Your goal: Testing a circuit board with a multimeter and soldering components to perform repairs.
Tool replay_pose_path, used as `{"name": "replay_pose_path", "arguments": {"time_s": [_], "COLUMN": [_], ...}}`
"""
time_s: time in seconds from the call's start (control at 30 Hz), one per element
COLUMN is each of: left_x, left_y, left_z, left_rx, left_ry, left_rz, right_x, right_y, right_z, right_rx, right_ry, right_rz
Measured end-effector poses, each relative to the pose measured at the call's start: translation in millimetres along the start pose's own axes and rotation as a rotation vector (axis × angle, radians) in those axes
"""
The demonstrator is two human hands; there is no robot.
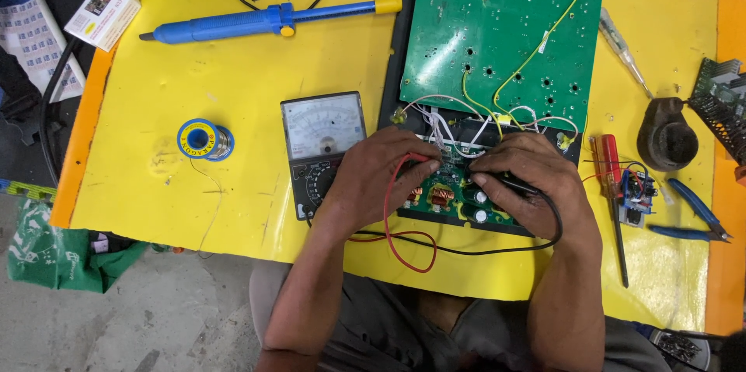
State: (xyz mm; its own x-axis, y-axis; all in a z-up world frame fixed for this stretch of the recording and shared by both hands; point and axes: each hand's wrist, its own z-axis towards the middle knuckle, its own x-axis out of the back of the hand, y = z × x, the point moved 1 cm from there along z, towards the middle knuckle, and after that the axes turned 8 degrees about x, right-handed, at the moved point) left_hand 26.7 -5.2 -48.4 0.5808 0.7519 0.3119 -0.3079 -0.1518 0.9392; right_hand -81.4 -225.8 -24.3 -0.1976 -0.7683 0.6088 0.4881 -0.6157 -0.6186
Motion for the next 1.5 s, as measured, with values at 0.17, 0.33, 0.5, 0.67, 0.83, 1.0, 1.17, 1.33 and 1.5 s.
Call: {"name": "replay_pose_path", "arguments": {"time_s": [0.17, 0.33, 0.5, 0.67, 0.83, 1.0, 1.17, 1.33, 1.5], "left_x": [-2, -2, -6, -9, -15, -16, -13, -11, -9], "left_y": [-5, -7, 6, 10, 18, 21, 21, 19, 22], "left_z": [0, 1, -2, -6, -8, -8, -7, -7, -6], "left_rx": [-0.014, -0.048, -0.147, -0.173, -0.198, -0.228, -0.160, -0.180, -0.139], "left_ry": [-0.018, -0.005, 0.033, 0.001, -0.061, -0.034, -0.067, -0.064, -0.082], "left_rz": [0.029, 0.058, 0.354, 0.471, 0.618, 0.598, 0.500, 0.458, 0.365], "right_x": [0, -1, -1, -1, -1, -2, -1, -1, -1], "right_y": [0, 0, 0, -4, -1, -4, -4, -4, -5], "right_z": [-1, -2, -2, 1, -1, 1, 1, 1, 2], "right_rx": [0.022, 0.038, 0.011, -0.003, -0.012, -0.016, -0.014, -0.010, -0.015], "right_ry": [0.002, 0.002, -0.004, -0.010, -0.010, -0.009, -0.016, -0.011, -0.004], "right_rz": [0.004, -0.005, -0.019, -0.013, -0.021, -0.033, -0.022, -0.016, -0.032]}}
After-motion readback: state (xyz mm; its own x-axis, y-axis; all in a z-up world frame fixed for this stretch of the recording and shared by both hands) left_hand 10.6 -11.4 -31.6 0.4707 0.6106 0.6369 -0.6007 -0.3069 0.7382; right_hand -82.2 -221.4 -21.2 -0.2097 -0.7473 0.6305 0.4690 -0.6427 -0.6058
